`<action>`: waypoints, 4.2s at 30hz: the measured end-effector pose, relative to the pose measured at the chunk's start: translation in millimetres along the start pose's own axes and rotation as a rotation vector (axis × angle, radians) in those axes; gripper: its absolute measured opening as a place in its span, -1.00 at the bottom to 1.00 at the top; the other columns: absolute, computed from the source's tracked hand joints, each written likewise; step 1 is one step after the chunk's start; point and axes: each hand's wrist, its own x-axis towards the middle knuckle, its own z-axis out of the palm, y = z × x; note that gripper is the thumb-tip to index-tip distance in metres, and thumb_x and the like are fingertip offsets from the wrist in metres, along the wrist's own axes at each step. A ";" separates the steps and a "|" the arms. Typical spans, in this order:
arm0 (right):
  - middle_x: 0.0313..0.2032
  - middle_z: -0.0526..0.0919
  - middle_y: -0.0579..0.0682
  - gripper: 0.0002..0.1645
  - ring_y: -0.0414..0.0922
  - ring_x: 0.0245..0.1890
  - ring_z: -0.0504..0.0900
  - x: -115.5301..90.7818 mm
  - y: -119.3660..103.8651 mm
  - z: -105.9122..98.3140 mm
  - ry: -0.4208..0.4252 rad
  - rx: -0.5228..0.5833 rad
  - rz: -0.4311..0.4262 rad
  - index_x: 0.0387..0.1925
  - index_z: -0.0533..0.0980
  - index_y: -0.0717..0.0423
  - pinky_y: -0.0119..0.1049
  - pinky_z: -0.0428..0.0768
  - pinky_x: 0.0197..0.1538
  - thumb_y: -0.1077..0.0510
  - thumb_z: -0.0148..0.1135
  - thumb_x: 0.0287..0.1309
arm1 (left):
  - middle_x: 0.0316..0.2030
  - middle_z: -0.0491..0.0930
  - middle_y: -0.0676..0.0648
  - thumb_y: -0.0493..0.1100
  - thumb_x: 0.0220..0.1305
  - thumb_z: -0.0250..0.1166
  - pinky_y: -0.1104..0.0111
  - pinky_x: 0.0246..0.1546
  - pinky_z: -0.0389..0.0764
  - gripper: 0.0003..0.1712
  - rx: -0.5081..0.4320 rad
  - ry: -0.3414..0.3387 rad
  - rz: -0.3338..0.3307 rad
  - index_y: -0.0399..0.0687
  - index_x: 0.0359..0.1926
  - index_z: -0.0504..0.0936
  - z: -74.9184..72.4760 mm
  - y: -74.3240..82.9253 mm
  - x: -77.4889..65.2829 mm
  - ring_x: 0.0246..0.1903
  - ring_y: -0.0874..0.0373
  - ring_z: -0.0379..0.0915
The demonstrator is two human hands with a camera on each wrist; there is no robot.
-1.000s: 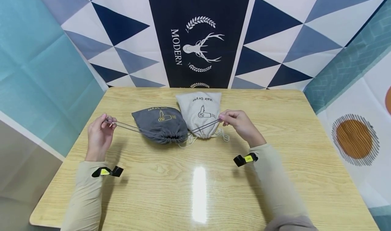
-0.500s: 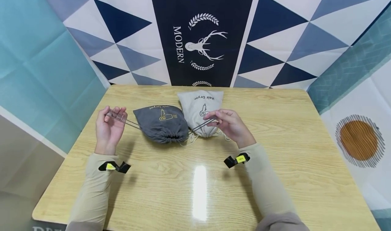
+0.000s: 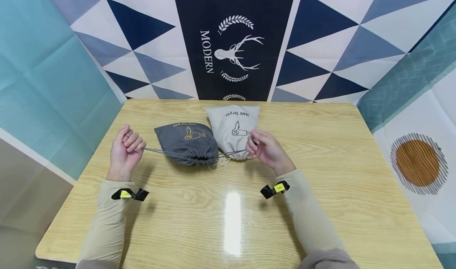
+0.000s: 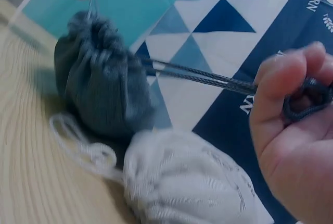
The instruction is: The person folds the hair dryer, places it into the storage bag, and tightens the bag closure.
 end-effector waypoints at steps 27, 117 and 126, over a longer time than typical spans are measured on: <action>-0.71 0.27 -0.10 -0.44 -0.28 -0.76 0.18 1.3 3.1 -8.5 0.218 -0.900 0.338 -0.56 0.18 0.39 -0.34 0.18 -0.67 0.06 -0.16 0.51 | -0.83 0.18 0.08 -0.16 0.54 -0.10 0.48 -0.57 -0.05 -0.64 0.206 0.408 -0.092 -0.01 -0.50 0.17 -45.1 40.3 7.9 -0.77 0.26 -0.08; -0.45 0.58 0.12 -0.56 -0.13 -0.47 0.53 -47.7 -9.6 -26.7 0.420 -1.086 0.412 -0.27 0.54 0.42 -0.24 0.62 -0.36 0.03 0.09 0.40 | -0.37 0.38 0.07 0.15 0.39 0.13 0.50 -0.50 0.41 -0.69 1.141 0.727 -0.045 0.04 -0.13 0.39 -68.3 40.9 -8.0 -0.50 0.32 0.31; -0.44 0.60 0.09 -0.57 -0.17 -0.49 0.54 -44.0 -17.2 -23.8 0.437 -1.095 0.402 -0.25 0.53 0.43 -0.27 0.61 -0.35 0.05 0.08 0.41 | -0.26 0.41 0.14 0.13 0.42 0.09 0.44 -0.25 0.47 -0.75 1.174 0.715 -0.047 0.09 -0.15 0.41 -60.2 27.0 -0.1 -0.26 0.29 0.42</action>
